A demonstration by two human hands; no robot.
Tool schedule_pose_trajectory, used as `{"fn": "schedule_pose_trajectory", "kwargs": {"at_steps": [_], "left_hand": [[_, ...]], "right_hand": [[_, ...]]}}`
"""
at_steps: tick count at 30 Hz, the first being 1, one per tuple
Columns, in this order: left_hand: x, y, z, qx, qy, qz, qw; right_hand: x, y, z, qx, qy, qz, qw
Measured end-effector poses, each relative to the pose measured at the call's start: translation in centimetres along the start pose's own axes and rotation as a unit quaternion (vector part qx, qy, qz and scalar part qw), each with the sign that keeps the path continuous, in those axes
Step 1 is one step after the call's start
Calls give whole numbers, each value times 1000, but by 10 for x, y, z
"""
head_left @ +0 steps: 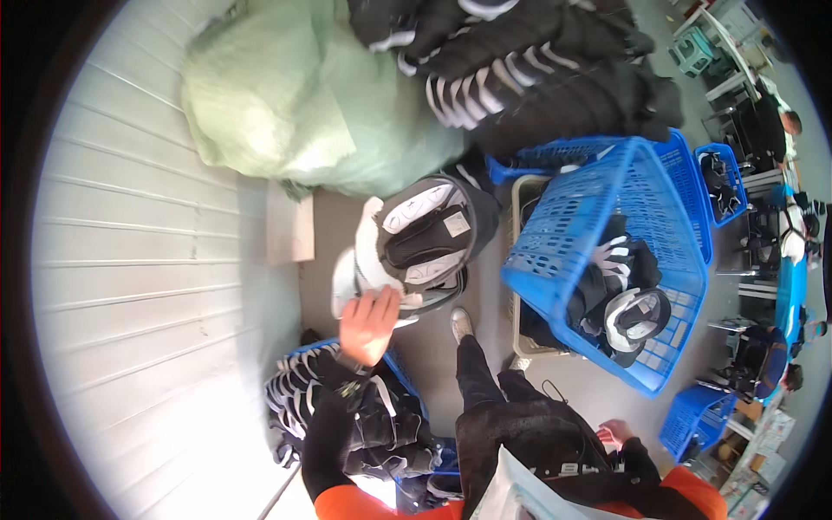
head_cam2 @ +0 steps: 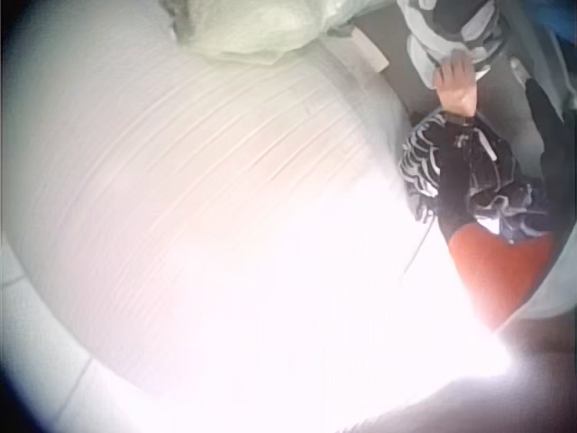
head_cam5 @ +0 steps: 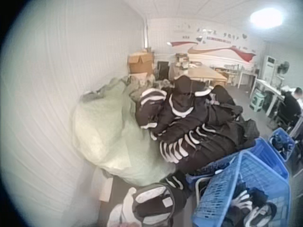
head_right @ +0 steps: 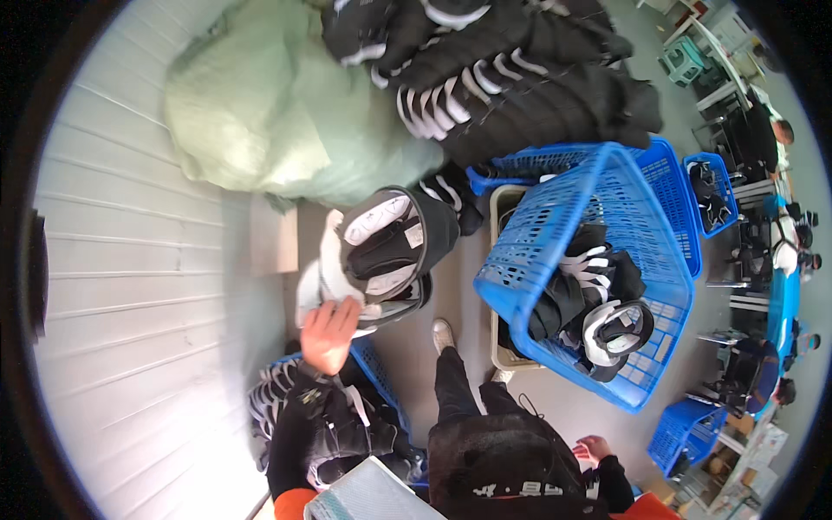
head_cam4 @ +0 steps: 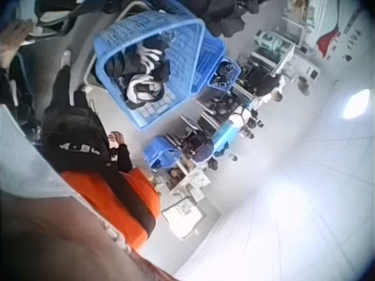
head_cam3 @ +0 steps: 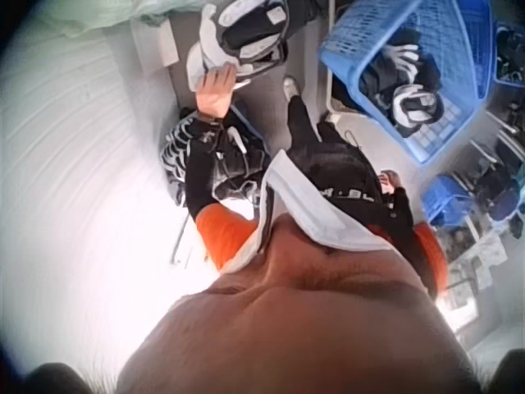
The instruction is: The person assembles shoe components by applying adhesive with a small brush, pressing parts together, and moving finished pieces into blue plastic bins before moving a large bin to a collection area.
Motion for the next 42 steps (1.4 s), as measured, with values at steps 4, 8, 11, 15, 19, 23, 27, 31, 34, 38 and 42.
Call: {"fn": "schedule_pose_trajectory", "kwargs": {"at_steps": [4, 8, 11, 15, 19, 23, 27, 31, 34, 38, 42], "left_hand": [[-237, 79, -50, 73, 88, -156, 981], [-364, 176, -84, 148, 133, -273, 941], [-414, 248, -103, 175, 173, -290, 925], [-452, 328, -115, 241, 207, -316, 894], [-470, 371, -143, 282, 227, -312, 878], [-471, 399, -164, 310, 255, -297, 866], [-463, 423, -184, 331, 250, -269, 869], [-431, 426, -214, 307, 189, -169, 917], [-344, 375, -245, 219, 9, 67, 973], [-248, 360, -210, 176, -65, 68, 980], [-142, 283, -164, 102, -138, 191, 967]], "right_hand": [[-13, 12, -57, 41, -260, -199, 944], [-27, -14, -106, -86, -202, -51, 974], [-55, -18, -120, -116, -123, 27, 985], [-80, 6, -113, -135, -51, -20, 989], [-101, 20, -79, -140, -5, -28, 990], [-105, 61, -90, -93, -14, -61, 994], [-102, 79, -114, -100, -29, -99, 990], [-92, 91, -183, -101, -49, -135, 984], [-96, 123, -239, -83, -211, -354, 908], [-140, 42, -132, -158, 76, -119, 977], [-232, -52, -4, -312, 441, -92, 837]]}}
Point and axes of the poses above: each hand's wrist, its own z-axis away from the middle knuckle, its own x-axis out of the palm, y = z × x, the point moved 9 cm from there along -z, towards the middle knuckle, and after that the axes turned 3 degrees about x, right-handed, at the moved point
